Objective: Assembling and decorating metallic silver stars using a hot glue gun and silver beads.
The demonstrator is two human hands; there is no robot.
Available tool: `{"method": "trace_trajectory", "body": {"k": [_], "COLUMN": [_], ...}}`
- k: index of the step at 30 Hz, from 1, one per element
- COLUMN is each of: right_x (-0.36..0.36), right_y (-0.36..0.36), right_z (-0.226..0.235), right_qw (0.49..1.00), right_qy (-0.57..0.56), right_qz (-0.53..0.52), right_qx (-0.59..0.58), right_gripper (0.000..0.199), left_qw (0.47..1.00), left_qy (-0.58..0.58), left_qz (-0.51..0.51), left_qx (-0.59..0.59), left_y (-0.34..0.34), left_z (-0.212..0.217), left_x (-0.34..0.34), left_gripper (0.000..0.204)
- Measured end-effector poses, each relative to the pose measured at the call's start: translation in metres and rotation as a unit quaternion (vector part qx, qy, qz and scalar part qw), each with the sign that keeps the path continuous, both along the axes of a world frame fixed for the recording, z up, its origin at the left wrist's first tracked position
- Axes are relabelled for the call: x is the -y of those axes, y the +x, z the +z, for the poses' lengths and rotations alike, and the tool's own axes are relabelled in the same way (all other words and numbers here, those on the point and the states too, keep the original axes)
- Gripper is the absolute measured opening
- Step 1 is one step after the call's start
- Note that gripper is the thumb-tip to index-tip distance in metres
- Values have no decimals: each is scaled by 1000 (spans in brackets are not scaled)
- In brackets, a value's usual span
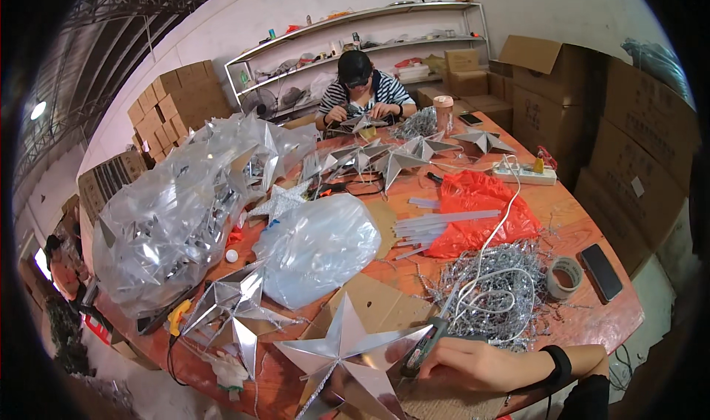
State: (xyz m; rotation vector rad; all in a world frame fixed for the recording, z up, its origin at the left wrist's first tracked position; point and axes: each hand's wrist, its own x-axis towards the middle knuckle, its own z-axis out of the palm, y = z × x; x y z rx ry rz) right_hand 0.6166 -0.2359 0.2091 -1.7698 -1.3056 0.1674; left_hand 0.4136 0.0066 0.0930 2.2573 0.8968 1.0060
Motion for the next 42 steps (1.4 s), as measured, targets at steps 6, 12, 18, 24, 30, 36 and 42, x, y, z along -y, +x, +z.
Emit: {"method": "trace_trajectory", "body": {"k": [6,12,18,24,30,36,42], "right_x": [5,6,3,2,2,3,2], "right_y": [1,-3,-1,-2,-2,0,-2], "right_z": [8,10,11,12,12,7,11], "right_qw": [997,996,996,997,998,998,999], "right_qy": [-55,-55,-62,-60,-55,-53,-39], "right_qz": [35,42,47,35,17,-4,-19], "right_qx": [-32,-54,-34,-39,-12,-29,-2], "right_gripper": [22,28,21,18,18,19,15], "left_qw": [962,997,830,833,773,750,794], "left_qy": [-227,-71,-425,-423,-441,-440,-414], "left_qz": [32,-17,-104,-97,-132,-71,-70], "left_qx": [150,-4,345,344,436,488,440], "left_y": [-9,-9,-5,-1,0,9,11], "left_z": [2,-1,-14,-13,-13,4,4], "left_x": [1,3,3,6,7,16,20], "left_gripper": [26,40,42,37,25,7,5]}}
